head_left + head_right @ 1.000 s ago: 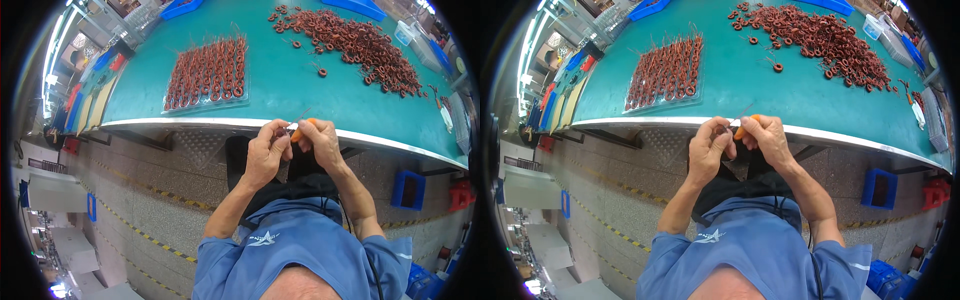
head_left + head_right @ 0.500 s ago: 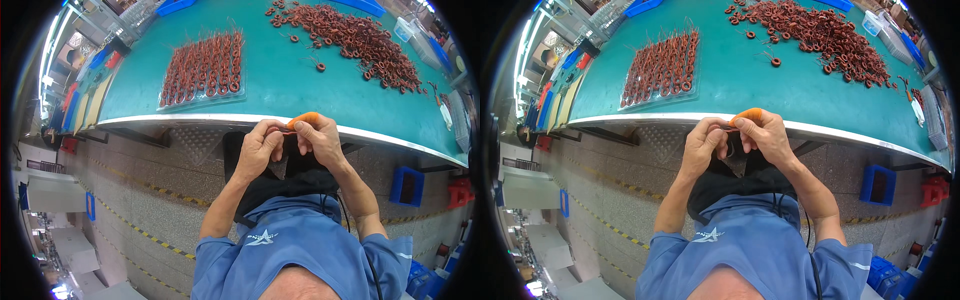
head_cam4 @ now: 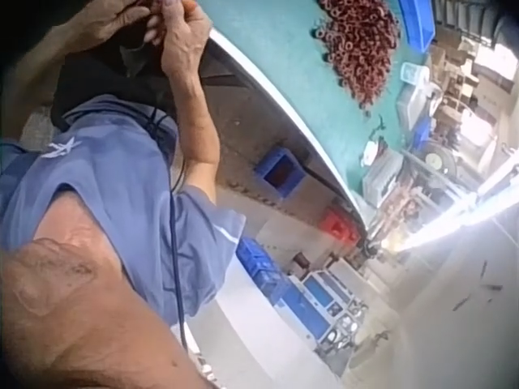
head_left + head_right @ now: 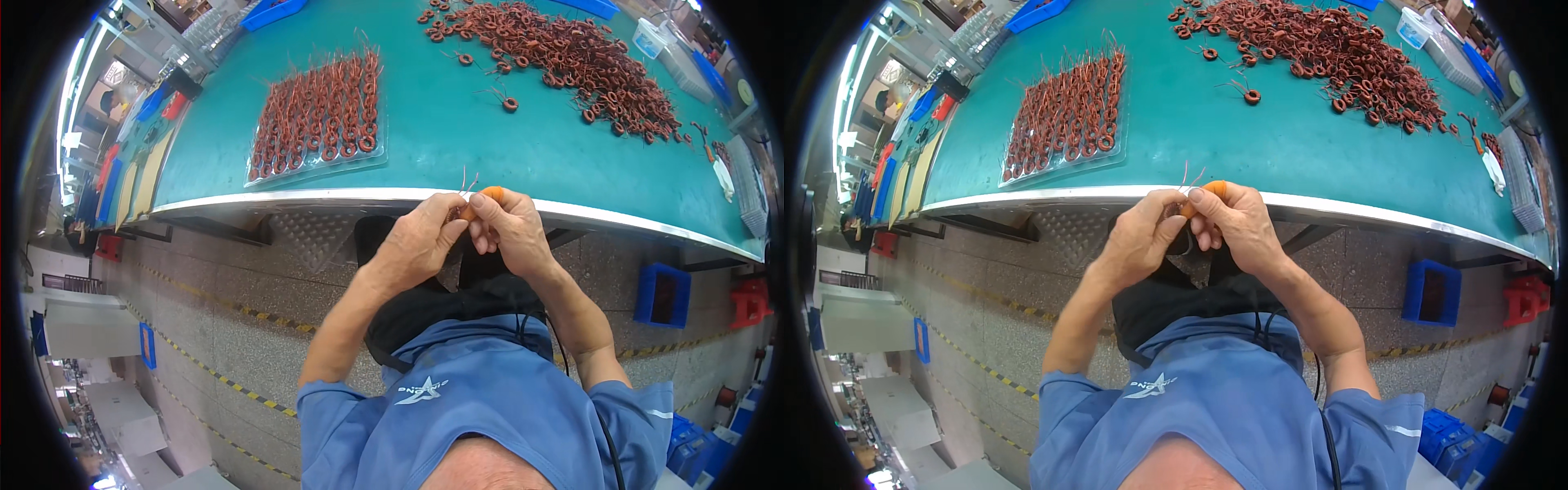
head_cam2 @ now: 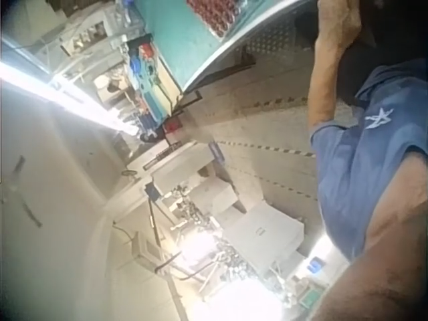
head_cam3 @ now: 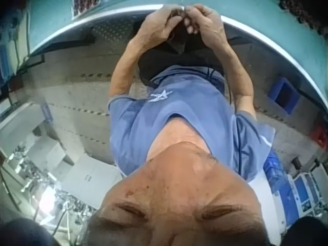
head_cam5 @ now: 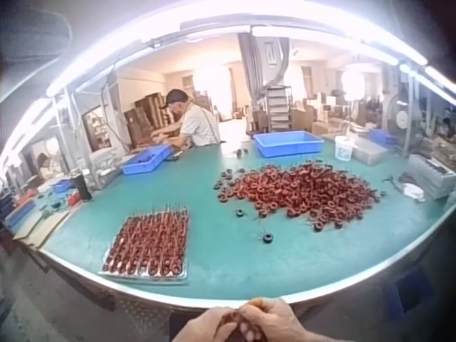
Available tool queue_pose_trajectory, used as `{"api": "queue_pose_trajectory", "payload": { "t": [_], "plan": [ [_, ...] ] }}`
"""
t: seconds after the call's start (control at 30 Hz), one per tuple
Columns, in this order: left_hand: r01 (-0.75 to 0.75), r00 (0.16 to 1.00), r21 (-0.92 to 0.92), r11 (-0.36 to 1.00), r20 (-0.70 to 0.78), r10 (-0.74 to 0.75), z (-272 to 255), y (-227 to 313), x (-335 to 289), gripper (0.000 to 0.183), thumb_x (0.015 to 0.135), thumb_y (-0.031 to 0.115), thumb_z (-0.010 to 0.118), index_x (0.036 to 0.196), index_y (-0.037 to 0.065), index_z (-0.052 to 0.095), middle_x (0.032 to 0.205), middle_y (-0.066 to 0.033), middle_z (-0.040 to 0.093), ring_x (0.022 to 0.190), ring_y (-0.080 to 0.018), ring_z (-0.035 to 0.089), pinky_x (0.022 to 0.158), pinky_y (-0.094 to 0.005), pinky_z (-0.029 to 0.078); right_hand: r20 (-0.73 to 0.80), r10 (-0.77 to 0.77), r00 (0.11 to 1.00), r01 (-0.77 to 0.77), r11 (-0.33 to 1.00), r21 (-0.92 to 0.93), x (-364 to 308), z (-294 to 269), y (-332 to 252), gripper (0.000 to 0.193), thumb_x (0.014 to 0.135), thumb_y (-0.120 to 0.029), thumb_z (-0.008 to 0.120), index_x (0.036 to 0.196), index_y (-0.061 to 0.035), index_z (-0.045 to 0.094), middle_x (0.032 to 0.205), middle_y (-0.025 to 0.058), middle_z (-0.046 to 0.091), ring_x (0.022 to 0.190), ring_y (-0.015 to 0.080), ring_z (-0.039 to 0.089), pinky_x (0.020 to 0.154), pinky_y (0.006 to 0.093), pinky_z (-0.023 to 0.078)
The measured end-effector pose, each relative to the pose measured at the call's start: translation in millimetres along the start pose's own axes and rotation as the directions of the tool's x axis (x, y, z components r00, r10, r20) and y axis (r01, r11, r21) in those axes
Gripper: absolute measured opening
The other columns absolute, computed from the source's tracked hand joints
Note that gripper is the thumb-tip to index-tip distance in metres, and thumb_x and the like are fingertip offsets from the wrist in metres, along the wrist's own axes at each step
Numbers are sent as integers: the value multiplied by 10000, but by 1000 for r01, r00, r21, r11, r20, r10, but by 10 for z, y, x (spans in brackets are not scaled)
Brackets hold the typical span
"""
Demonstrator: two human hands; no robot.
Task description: Assembling toroidal inductors and placing them into an organizer tray in a factory setting.
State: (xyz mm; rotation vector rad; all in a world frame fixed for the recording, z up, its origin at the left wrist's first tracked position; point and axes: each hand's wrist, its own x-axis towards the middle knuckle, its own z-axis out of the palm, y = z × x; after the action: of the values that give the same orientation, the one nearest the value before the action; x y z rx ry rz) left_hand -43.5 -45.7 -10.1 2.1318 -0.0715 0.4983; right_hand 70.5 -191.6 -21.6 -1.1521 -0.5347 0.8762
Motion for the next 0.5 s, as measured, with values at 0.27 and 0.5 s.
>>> {"api": "queue_pose_trajectory", "payload": {
  "t": [0.27, 0.5],
  "plan": [
    [-219, 902, 308, 926, 427, 71, -459, 242, 86, 343, 808, 116, 696, 1064, 11, 493, 909, -135, 539, 879, -287, 602, 736, -375, 503, 208, 250, 946, -268, 961, 65, 80, -75, -24, 269, 932, -289, 623, 852, -34, 647, 632, 28, 618, 482, 87, 555, 424, 187, 387],
    [34, 995, 166, 986, 84, -48, -217, 156, -11, 342, 834, 148, 726, 1088, 15, 539, 838, -107, 633, 715, -218, 659, 638, -306, 530, 67, -657, 751, 507, 508, -696, -75, 196, -55, 149, 846, -102, 647, 741, 4, 647, 570, 64, 586, 448, 133, 521, 436, 258, 393]
  ]
}}
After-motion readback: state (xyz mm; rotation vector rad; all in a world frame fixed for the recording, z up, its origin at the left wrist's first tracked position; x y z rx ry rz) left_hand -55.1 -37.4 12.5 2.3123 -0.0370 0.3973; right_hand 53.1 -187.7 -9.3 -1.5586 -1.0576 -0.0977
